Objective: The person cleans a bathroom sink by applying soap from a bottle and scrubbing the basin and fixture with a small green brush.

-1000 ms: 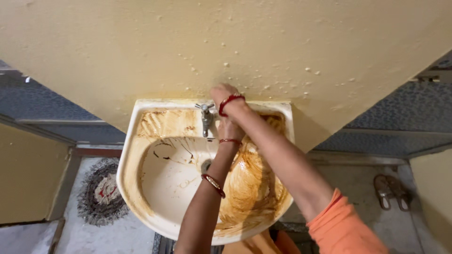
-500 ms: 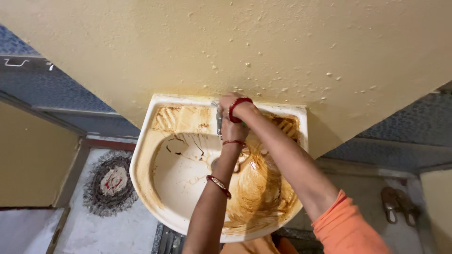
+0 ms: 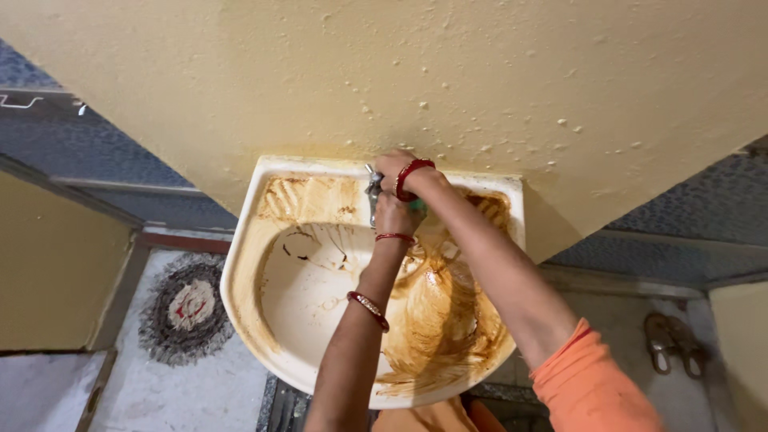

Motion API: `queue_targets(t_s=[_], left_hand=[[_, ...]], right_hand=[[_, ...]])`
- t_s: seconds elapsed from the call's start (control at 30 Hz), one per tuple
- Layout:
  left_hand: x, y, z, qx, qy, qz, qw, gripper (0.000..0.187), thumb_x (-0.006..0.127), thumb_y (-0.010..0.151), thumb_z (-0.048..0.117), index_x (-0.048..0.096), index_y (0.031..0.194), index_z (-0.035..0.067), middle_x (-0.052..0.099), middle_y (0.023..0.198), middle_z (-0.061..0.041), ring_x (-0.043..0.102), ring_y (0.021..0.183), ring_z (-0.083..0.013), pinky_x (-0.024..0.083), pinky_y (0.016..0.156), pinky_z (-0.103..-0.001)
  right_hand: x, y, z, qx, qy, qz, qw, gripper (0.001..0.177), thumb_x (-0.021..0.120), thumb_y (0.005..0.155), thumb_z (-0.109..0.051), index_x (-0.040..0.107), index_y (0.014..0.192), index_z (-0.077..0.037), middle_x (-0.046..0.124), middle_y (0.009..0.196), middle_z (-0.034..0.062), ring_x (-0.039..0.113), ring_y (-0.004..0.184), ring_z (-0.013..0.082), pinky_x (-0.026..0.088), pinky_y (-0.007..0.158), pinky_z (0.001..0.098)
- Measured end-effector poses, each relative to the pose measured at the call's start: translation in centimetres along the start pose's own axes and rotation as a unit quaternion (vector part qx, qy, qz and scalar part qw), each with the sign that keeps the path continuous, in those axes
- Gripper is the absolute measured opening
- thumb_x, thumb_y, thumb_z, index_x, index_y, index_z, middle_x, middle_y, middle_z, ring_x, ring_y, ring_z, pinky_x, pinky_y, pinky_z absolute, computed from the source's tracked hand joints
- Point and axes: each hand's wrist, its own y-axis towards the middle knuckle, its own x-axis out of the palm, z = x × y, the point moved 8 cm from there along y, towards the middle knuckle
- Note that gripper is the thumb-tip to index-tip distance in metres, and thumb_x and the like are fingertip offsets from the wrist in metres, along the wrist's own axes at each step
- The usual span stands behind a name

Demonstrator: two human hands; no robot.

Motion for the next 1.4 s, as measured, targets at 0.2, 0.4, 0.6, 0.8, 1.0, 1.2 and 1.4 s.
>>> queue_targets(t_s=[0.2, 0.4, 0.6, 0.8, 1.0, 1.2, 1.4], left_hand=[[-1.5, 0.3, 1.0, 0.056, 0.017, 0.055, 0.997, 0.076, 0.085, 0.069, 0.028, 0.055, 0.124, -0.014, 0.068, 0.088, -0.026, 0.067, 0.082, -0.0415, 0.057, 0.073, -0.051], [-1.5, 1.7, 0.0, -0.008, 0.007, -0.049, 0.999, 0.059, 0.089, 0.064, 0.031, 0.058, 0.108, 0.006, 0.073, 0.084, -0.021, 0.072, 0.078, -0.0413, 0.058, 0.07, -0.051], [-0.7, 2.6, 2.2, 0.027, -0.002, -0.016, 1.0, 0.072, 0.094, 0.054, 0.026, 0.061, 0.116, 0.007, 0.073, 0.085, -0.022, 0.072, 0.081, -0.0416, 0.059, 0.072, -0.05], [0.7, -0.2, 2.7, 0.072, -0.05, -0.118, 0.989, 0.068, 0.096, 0.053, 0.032, 0.064, 0.107, 0.007, 0.073, 0.086, -0.023, 0.072, 0.078, -0.0402, 0.06, 0.073, -0.049], [4.0, 2.6, 6.5, 0.101, -0.138, -0.061, 0.983, 0.051, 0.087, 0.068, 0.031, 0.065, 0.106, 0.005, 0.075, 0.09, -0.02, 0.073, 0.079, -0.0393, 0.06, 0.07, -0.049], [7.3, -1.0, 8.7, 0.115, -0.061, -0.176, 0.976, 0.042, 0.083, 0.069, 0.025, 0.065, 0.101, 0.005, 0.072, 0.085, -0.026, 0.07, 0.082, -0.0456, 0.058, 0.077, -0.052], [9.2, 2.3, 10.9, 0.13, -0.06, -0.069, 0.987, 0.031, 0.075, 0.08, 0.018, 0.067, 0.106, 0.003, 0.073, 0.093, -0.026, 0.068, 0.086, -0.0472, 0.057, 0.077, -0.055]], right_hand=[[1.2, -0.9, 3.6, -0.043, 0.111, -0.012, 0.993, 0.035, 0.064, 0.085, -0.016, 0.075, 0.118, -0.015, 0.074, 0.111, 0.0192, 0.07, 0.106, 0.0377, 0.054, 0.094, 0.0465], [4.7, -5.9, 8.4, -0.113, 0.168, 0.056, 0.978, 0.061, 0.076, 0.068, -0.006, 0.063, 0.127, -0.011, 0.072, 0.115, 0.0201, 0.071, 0.104, 0.0361, 0.056, 0.088, 0.0435], [1.2, -7.1, 8.3, -0.115, 0.12, 0.206, 0.964, 0.073, 0.077, 0.064, -0.007, 0.064, 0.137, -0.007, 0.072, 0.111, 0.0223, 0.071, 0.099, 0.039, 0.058, 0.087, 0.0421], [2.7, -8.3, 7.4, -0.067, 0.009, -0.017, 0.998, 0.073, 0.096, 0.051, -0.032, 0.071, 0.115, -0.009, 0.074, 0.102, 0.0193, 0.073, 0.096, 0.0349, 0.058, 0.087, 0.0414], [-0.4, -8.9, 13.1, -0.009, 0.116, -0.001, 0.993, 0.05, 0.084, 0.066, -0.032, 0.075, 0.111, -0.011, 0.076, 0.098, 0.0181, 0.073, 0.09, 0.0356, 0.057, 0.083, 0.0443], [3.4, -12.3, 15.3, 0.079, 0.045, -0.049, 0.995, 0.037, 0.083, 0.066, -0.024, 0.077, 0.097, -0.006, 0.074, 0.094, 0.0238, 0.073, 0.09, 0.0375, 0.058, 0.084, 0.0447], [0.5, -11.7, 19.4, 0.138, 0.025, 0.064, 0.988, 0.028, 0.077, 0.066, -0.017, 0.078, 0.088, -0.001, 0.073, 0.093, 0.0251, 0.073, 0.093, 0.0389, 0.06, 0.085, 0.0448]])
